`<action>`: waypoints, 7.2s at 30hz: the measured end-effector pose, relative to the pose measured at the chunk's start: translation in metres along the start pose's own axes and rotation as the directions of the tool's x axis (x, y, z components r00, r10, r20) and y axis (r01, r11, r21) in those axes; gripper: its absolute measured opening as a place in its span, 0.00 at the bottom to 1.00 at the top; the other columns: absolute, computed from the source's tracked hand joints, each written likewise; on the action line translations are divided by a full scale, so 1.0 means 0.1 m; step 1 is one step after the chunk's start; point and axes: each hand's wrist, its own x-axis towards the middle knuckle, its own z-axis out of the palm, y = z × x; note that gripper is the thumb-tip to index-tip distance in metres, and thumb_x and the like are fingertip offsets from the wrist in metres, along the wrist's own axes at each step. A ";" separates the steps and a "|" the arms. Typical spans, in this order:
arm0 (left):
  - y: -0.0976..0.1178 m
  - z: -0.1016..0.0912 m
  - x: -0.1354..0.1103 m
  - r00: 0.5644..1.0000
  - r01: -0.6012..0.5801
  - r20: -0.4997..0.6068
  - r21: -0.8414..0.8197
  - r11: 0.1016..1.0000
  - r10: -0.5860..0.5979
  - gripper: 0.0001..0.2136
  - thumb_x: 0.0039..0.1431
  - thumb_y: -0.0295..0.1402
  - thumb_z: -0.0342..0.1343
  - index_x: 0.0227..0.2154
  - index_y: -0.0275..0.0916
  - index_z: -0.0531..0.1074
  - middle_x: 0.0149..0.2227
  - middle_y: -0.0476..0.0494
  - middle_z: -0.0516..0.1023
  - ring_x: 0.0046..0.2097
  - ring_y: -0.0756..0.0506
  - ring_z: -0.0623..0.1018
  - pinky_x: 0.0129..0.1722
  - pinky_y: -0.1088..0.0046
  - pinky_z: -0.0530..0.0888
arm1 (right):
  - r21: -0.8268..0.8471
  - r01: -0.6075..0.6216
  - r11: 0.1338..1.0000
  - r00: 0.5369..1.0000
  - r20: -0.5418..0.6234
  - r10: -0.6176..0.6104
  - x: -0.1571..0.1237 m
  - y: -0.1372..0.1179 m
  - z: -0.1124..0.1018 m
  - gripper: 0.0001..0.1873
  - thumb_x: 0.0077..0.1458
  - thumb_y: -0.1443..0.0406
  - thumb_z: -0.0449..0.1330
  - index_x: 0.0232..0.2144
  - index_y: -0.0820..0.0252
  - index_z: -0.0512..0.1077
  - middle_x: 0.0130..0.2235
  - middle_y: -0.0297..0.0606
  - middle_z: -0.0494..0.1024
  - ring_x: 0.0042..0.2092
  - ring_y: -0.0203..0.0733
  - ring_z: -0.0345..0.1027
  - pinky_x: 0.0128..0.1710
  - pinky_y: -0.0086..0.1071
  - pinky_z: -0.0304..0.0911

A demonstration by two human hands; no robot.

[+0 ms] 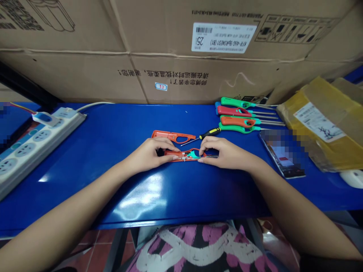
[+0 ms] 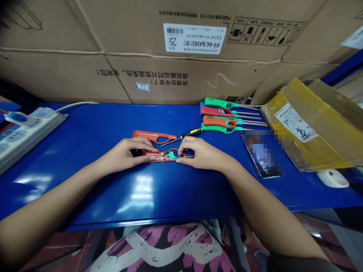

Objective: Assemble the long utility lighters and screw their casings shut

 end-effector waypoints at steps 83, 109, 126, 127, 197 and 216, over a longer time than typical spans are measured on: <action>0.07 -0.16 -0.07 0.932 -0.048 -0.284 0.523 0.851 0.227 0.13 0.72 0.29 0.47 0.51 0.38 0.74 0.44 0.41 0.80 0.44 0.47 0.80 0.46 0.72 0.78 | 0.182 -0.154 0.971 0.876 -0.429 0.219 0.14 0.03 0.16 0.21 0.61 0.56 0.59 0.54 0.58 0.70 0.36 0.37 0.76 0.31 0.37 0.66 0.32 0.32 0.65; 0.15 -0.02 -0.06 0.952 -0.291 -0.025 0.234 0.928 0.305 0.18 0.66 0.30 0.58 0.58 0.36 0.72 0.50 0.35 0.80 0.48 0.43 0.80 0.49 0.65 0.79 | 0.555 -0.357 0.752 0.911 0.030 0.410 -0.03 -0.05 -0.21 0.18 0.43 0.58 0.74 0.35 0.63 0.80 0.28 0.37 0.81 0.27 0.36 0.73 0.32 0.32 0.72; 0.16 0.10 -0.07 0.972 -0.232 0.051 0.379 0.896 0.230 0.15 0.67 0.33 0.57 0.54 0.35 0.76 0.49 0.38 0.82 0.47 0.41 0.79 0.47 0.61 0.78 | -0.168 -0.092 0.981 0.996 -0.006 0.092 -0.08 -0.11 -0.18 0.07 0.58 0.72 0.61 0.36 0.63 0.80 0.33 0.37 0.76 0.31 0.34 0.67 0.29 0.28 0.58; 0.17 0.09 -0.07 0.973 -0.229 0.055 0.375 0.898 0.225 0.15 0.67 0.34 0.57 0.53 0.35 0.76 0.49 0.38 0.82 0.46 0.41 0.79 0.47 0.62 0.78 | -0.178 -0.088 0.980 0.996 -0.001 0.089 -0.08 -0.11 -0.18 0.07 0.58 0.73 0.61 0.36 0.63 0.79 0.33 0.37 0.76 0.31 0.34 0.66 0.29 0.28 0.58; 0.26 0.12 -0.10 0.994 -0.109 0.056 0.365 0.925 0.095 0.15 0.72 0.40 0.51 0.46 0.35 0.77 0.38 0.41 0.79 0.38 0.46 0.79 0.40 0.72 0.74 | -0.224 0.249 0.942 0.937 -0.191 -0.293 0.09 -0.06 0.19 0.09 0.66 0.63 0.59 0.46 0.57 0.75 0.43 0.41 0.79 0.46 0.44 0.69 0.48 0.40 0.68; 0.20 0.05 -0.06 0.990 -0.127 -0.033 0.184 0.975 0.135 0.10 0.68 0.35 0.57 0.40 0.34 0.80 0.34 0.42 0.81 0.34 0.49 0.79 0.35 0.75 0.74 | -0.363 0.114 0.925 0.977 -0.129 -0.171 0.01 0.11 -0.13 0.07 0.64 0.61 0.61 0.39 0.58 0.76 0.40 0.41 0.80 0.44 0.47 0.70 0.49 0.42 0.59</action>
